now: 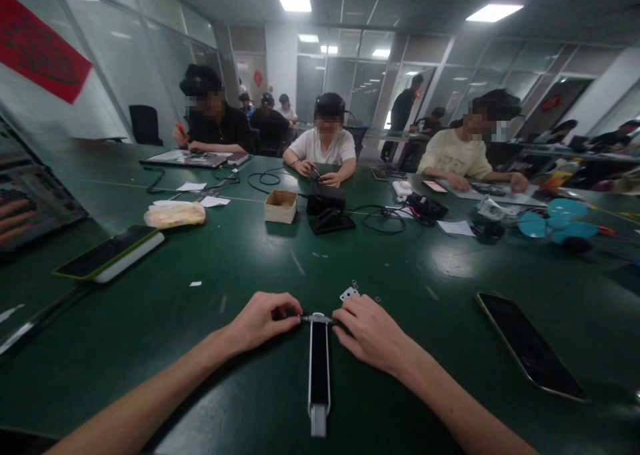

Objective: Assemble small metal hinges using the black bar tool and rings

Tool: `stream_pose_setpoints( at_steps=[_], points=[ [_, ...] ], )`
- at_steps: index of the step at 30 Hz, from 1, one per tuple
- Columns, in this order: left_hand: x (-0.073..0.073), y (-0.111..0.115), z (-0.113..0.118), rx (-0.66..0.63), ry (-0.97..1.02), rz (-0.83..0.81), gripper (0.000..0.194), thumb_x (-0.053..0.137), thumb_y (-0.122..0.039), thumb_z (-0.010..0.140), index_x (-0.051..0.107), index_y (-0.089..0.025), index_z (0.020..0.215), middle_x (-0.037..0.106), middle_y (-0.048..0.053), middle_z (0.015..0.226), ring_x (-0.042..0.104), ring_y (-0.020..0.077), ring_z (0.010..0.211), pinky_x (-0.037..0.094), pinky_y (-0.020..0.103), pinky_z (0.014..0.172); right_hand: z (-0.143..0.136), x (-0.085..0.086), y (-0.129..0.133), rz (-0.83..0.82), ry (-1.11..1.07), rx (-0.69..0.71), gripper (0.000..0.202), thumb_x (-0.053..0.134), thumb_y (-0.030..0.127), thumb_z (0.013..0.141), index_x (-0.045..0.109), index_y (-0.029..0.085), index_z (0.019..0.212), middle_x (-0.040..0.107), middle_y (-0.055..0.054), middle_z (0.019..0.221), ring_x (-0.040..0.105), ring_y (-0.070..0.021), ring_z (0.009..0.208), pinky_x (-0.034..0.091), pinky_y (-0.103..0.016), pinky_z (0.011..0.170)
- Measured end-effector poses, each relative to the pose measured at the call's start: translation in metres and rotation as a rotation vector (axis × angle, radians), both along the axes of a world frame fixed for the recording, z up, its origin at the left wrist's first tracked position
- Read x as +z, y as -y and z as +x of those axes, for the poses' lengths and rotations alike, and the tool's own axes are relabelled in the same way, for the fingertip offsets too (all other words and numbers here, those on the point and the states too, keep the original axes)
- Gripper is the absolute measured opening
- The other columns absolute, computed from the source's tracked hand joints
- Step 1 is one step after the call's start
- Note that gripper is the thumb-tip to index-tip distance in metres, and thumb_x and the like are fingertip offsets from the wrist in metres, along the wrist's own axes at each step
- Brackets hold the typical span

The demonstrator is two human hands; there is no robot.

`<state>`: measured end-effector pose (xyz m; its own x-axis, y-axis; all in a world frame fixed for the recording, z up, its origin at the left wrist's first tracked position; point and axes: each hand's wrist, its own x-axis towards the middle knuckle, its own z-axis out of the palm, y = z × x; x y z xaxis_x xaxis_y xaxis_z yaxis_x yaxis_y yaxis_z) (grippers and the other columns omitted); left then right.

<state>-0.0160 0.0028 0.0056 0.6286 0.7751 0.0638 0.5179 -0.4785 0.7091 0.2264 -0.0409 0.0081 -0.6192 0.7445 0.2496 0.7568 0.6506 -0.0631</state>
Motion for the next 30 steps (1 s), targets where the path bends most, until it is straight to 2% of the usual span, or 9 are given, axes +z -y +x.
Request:
stream_pose_setpoints(
  at_steps=[8,17,21,25,30],
  points=[
    [-0.004,0.0,0.001,-0.011,-0.007,0.009,0.014,0.059,-0.025,0.081,0.068,-0.018,0.09,0.067,-0.001,0.075,0.057,0.011,0.062,0.042,0.019,0.058,-0.001,-0.007,-0.002,0.041,-0.017,0.037,0.011,0.055,0.018,0.087,0.064,0.014,0.093,0.06,-0.005,0.08,0.055,-0.0175,0.071,0.041,-0.029,0.062],
    [-0.003,0.004,0.007,-0.008,-0.017,0.025,0.014,0.059,-0.025,0.082,0.068,-0.018,0.091,0.067,-0.001,0.075,0.056,0.0111,0.061,0.042,0.02,0.059,0.0,-0.01,-0.003,0.01,-0.012,0.03,0.01,0.057,0.017,0.087,0.066,0.014,0.091,0.062,-0.005,0.08,0.055,-0.0178,0.073,0.042,-0.031,0.064],
    [-0.003,0.005,0.01,-0.02,-0.022,0.032,0.016,0.057,-0.024,0.084,0.067,-0.018,0.096,0.067,-0.001,0.078,0.057,0.0116,0.062,0.043,0.021,0.06,0.001,-0.004,-0.003,0.002,0.011,0.035,0.01,0.058,0.019,0.086,0.065,0.015,0.091,0.062,-0.005,0.08,0.055,-0.018,0.073,0.042,-0.031,0.063],
    [-0.002,0.006,0.01,-0.033,-0.035,0.025,0.019,0.056,-0.023,0.084,0.065,-0.018,0.1,0.068,0.0,0.084,0.057,0.0118,0.064,0.043,0.021,0.06,0.017,0.01,-0.007,-0.029,0.007,-0.004,0.012,0.06,0.024,0.086,0.065,0.015,0.093,0.063,-0.006,0.086,0.056,-0.0184,0.076,0.042,-0.031,0.065],
    [-0.006,0.004,0.008,-0.03,-0.07,0.067,0.02,0.056,-0.024,0.084,0.065,-0.018,0.101,0.067,0.0,0.081,0.057,0.0112,0.061,0.044,0.021,0.061,0.059,0.022,-0.02,0.057,-0.021,-0.221,0.016,0.05,0.019,0.09,0.065,0.014,0.094,0.064,-0.008,0.087,0.056,-0.0189,0.079,0.043,-0.032,0.071]
  ],
)
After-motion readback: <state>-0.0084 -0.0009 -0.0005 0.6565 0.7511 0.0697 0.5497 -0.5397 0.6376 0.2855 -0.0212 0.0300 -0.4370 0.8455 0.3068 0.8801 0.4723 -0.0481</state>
